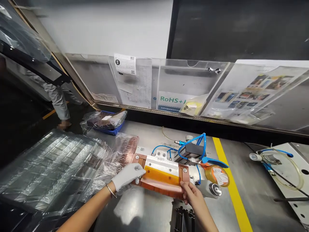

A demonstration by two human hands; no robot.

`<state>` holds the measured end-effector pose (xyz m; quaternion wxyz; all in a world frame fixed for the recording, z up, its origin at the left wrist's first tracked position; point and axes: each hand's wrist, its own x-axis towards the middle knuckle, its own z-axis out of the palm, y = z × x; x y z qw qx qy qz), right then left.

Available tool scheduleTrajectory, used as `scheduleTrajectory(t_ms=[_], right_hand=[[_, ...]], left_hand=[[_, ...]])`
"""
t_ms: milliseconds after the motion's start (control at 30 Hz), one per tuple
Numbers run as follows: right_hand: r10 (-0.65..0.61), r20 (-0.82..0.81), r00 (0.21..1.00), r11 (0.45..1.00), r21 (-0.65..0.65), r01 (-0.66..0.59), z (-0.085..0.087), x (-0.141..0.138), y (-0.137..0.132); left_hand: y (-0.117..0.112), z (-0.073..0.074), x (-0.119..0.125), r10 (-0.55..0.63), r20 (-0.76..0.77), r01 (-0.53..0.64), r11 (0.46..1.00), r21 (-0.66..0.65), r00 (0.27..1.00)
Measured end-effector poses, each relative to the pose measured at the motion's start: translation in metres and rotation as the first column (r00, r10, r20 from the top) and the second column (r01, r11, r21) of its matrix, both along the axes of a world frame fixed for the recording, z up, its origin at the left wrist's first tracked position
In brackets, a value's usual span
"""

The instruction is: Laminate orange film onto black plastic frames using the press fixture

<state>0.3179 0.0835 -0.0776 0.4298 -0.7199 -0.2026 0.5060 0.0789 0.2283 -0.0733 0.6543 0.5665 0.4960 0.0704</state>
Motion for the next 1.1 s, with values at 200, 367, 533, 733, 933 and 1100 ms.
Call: scheduleTrajectory(t_ms=[200,367,533,733,933,1100], right_hand=[[0.05,-0.03,0.998,0.997,-0.065,-0.052,-0.013,0.016,0.017],[0.074,-0.037,0.997,0.992,-0.099,-0.077,-0.014,0.019,0.025],[0.089,-0.039,0.995,0.989,-0.111,-0.093,-0.013,0.021,0.027],[0.089,-0.034,0.995,0.99,-0.103,-0.092,-0.009,0.021,0.027],[0.091,-0.031,0.995,0.991,-0.093,-0.093,-0.007,0.021,0.026],[0.114,-0.012,0.993,0.986,-0.118,-0.114,-0.007,0.022,0.027]], left_hand=[[0.013,-0.01,0.012,0.033,-0.059,-0.032,0.999,0.021,0.998],[0.014,-0.008,0.014,0.039,-0.107,-0.037,0.999,0.024,0.994],[0.014,-0.006,0.014,0.04,-0.114,-0.037,0.999,0.025,0.993],[0.012,-0.009,0.014,0.054,-0.104,-0.05,0.998,0.036,0.993],[0.011,-0.009,0.015,0.061,-0.101,-0.057,0.998,0.042,0.993],[0.011,-0.009,0.016,0.075,-0.102,-0.072,0.997,0.033,0.992]])
